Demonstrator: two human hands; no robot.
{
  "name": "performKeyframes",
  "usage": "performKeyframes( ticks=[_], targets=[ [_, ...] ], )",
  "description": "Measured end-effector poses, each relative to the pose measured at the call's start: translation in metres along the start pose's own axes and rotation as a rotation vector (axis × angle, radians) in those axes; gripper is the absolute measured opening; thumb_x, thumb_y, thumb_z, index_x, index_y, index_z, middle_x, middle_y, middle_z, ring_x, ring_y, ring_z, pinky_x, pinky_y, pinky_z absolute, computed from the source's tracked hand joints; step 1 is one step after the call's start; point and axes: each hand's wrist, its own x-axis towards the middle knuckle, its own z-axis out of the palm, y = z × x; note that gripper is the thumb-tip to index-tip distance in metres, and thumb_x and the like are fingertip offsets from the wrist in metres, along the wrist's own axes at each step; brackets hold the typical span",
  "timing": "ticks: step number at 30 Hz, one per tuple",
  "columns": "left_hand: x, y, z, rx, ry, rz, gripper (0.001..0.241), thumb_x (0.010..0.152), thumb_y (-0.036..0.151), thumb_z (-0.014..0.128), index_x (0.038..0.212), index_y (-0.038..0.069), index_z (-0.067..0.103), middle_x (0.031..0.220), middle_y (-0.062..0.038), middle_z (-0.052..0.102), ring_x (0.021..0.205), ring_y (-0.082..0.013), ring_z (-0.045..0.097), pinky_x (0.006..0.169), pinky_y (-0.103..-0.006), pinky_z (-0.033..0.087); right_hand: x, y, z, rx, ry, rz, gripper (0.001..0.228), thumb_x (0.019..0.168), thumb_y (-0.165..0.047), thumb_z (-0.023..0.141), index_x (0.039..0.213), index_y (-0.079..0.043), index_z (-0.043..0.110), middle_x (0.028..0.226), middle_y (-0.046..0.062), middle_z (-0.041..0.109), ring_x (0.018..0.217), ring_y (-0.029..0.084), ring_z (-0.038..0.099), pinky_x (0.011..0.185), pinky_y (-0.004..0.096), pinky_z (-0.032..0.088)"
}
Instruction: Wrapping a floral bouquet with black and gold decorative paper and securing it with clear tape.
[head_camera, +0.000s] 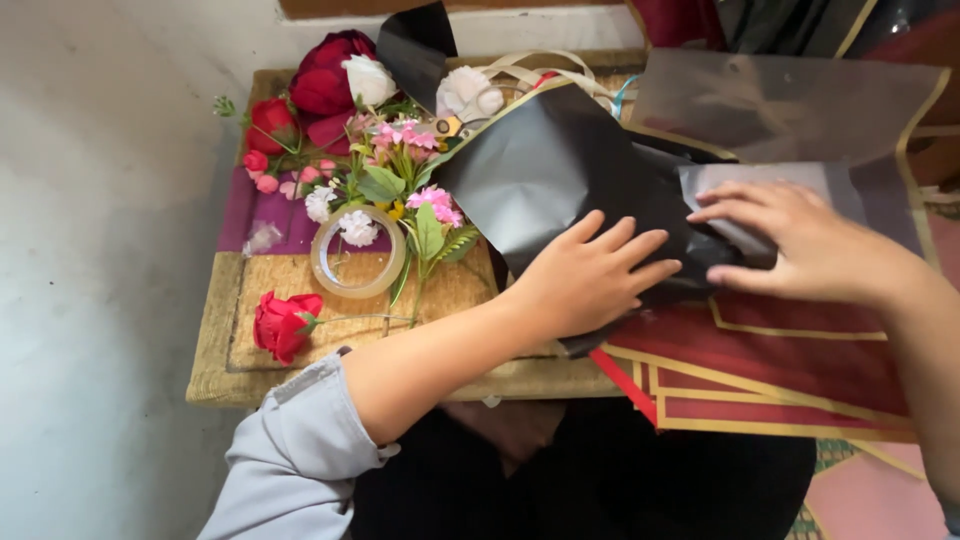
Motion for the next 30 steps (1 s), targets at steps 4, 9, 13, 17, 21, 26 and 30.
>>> performKeyframes(
  ticks=[4, 9, 13, 17, 21, 26, 30],
  targets=[
    [0.0, -0.004, 0.0, 0.047, -0.007, -0.029, 0.056, 0.086, 0.03, 0.07, 0.14, 0.023, 0.058, 0.139, -0.003, 0.058, 0.112, -0.0236, 0.057, 0.099, -0.0372, 0.042, -0.01, 0.027, 0.017, -0.123, -0.117, 0.159, 0.098, 0.052, -0.041, 0.09, 0.142, -0.038, 0.052, 0.166, 0.0, 0.034, 0.152, 0.032, 0.029, 0.117, 0.061, 0.021],
    [-0.002, -0.002, 0.0, 0.153, -0.028, -0.035, 0.063, 0.09, 0.023, 0.066, 0.15, 0.021, 0.048, 0.14, -0.003, 0.059, 0.112, -0.0239, 0.06, 0.1, -0.0374, 0.045, -0.002, 0.022, 0.022, -0.189, -0.104, 0.261, 0.118, 0.042, -0.035, 0.096, 0.148, -0.044, 0.043, 0.168, 0.001, 0.03, 0.154, 0.038, 0.025, 0.114, 0.074, 0.019],
    [0.001, 0.004, 0.003, 0.259, 0.068, -0.046, 0.059, 0.089, 0.023, 0.068, 0.146, 0.022, 0.055, 0.129, -0.004, 0.063, 0.098, -0.024, 0.062, 0.094, -0.0375, 0.05, 0.002, 0.007, 0.022, -0.523, 0.042, 0.112, 0.115, 0.041, -0.036, 0.087, 0.148, -0.039, 0.045, 0.16, 0.007, 0.046, 0.138, 0.037, 0.052, 0.103, 0.062, 0.049],
    [0.008, 0.003, -0.005, 0.355, 0.201, -0.05, 0.048, 0.088, 0.022, 0.07, 0.136, 0.02, 0.064, 0.112, -0.005, 0.065, 0.084, -0.0244, 0.061, 0.09, -0.0391, 0.053, -0.001, -0.016, 0.014, -0.781, 0.213, -0.048, 0.092, 0.057, -0.057, 0.076, 0.143, -0.033, 0.054, 0.148, 0.003, 0.062, 0.122, 0.026, 0.071, 0.088, 0.035, 0.064],
    [0.02, -0.01, -0.038, 0.451, 0.17, -0.055, 0.051, 0.09, 0.02, 0.072, 0.14, 0.02, 0.06, 0.122, -0.006, 0.067, 0.097, -0.0225, 0.066, 0.094, -0.0386, 0.053, -0.003, -0.046, -0.022, -0.707, 0.339, -0.099, 0.074, 0.068, -0.045, 0.075, 0.138, -0.024, 0.061, 0.134, -0.004, 0.073, 0.11, 0.013, 0.075, 0.084, 0.026, 0.062],
    [0.033, -0.033, -0.085, 0.466, 0.017, -0.078, 0.062, 0.105, 0.023, 0.066, 0.161, 0.018, 0.04, 0.163, -0.01, 0.043, 0.146, -0.0314, 0.049, 0.12, -0.0498, 0.03, -0.006, -0.059, -0.063, -0.627, 0.391, -0.01, 0.074, 0.074, -0.043, 0.079, 0.143, -0.022, 0.066, 0.102, -0.001, 0.076, 0.079, 0.016, 0.073, 0.065, 0.03, 0.057],
    [0.043, -0.037, -0.122, 0.169, -0.016, -0.161, 0.069, 0.116, 0.003, 0.075, 0.17, 0.016, 0.035, 0.169, -0.008, 0.022, 0.155, -0.0345, 0.022, 0.12, -0.0574, 0.008, -0.001, -0.069, -0.087, -0.47, 0.389, 0.092, 0.075, 0.076, -0.035, 0.084, 0.146, -0.015, 0.066, 0.092, 0.003, 0.075, 0.07, 0.018, 0.071, 0.058, 0.029, 0.053]
  ],
)
